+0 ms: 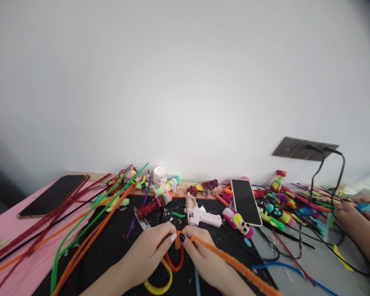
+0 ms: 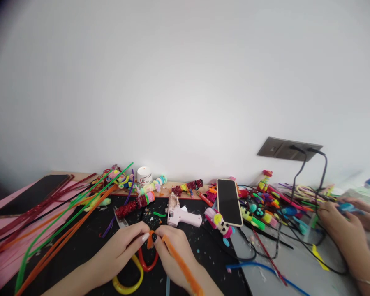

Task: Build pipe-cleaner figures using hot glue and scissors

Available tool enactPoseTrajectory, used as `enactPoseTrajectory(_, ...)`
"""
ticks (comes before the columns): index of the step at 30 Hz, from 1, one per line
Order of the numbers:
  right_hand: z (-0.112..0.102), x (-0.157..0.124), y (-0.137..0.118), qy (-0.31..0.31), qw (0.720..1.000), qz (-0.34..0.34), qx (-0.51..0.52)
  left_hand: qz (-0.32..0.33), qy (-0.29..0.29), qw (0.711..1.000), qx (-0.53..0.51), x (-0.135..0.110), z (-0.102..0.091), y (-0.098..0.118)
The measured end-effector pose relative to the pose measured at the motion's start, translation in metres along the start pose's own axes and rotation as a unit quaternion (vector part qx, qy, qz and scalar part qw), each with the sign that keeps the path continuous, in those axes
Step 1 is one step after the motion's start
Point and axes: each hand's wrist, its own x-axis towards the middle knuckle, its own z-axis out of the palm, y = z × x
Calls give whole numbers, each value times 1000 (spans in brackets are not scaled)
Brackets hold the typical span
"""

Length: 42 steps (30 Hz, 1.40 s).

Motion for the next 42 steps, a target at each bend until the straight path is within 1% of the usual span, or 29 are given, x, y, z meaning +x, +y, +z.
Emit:
enactPoseTrajectory(5, 0, 2, -1, -7, 1000, 9, 8, 18, 12, 1000, 5, 0, 6, -7)
enactPoseTrajectory(9, 3, 0, 0, -6, 1000, 8, 30, 28, 20, 999, 10, 1, 7, -9)
enactPoseTrajectory(14, 2, -1, -2, 5, 1000, 27, -2, 28, 21, 999, 11, 2, 7, -9)
enactPoseTrajectory(18, 3, -1, 2, -5, 1000, 13, -10, 32, 18, 999, 6, 2, 7, -8)
enactPoseTrajectory(23, 5, -2, 6, -8, 1000, 8, 4, 30, 11, 999, 3, 2, 7, -8)
enactPoseTrajectory(26, 4, -2, 5, -7, 1000, -3, 8, 30, 12, 999, 1, 2, 7, -9)
enactPoseTrajectory(33, 2, 0, -2, -10, 1000, 14, -7, 33, 12, 999, 7, 2, 7, -11)
enactPoseTrajectory(38, 2, -1, -1, -16, 1000, 3, -7, 36, 11, 999, 6, 3, 7, -10)
enactPoseTrajectory(42, 2, -1, -1, -13, 1000, 9, -8, 34, 9, 999, 6, 1, 7, -10)
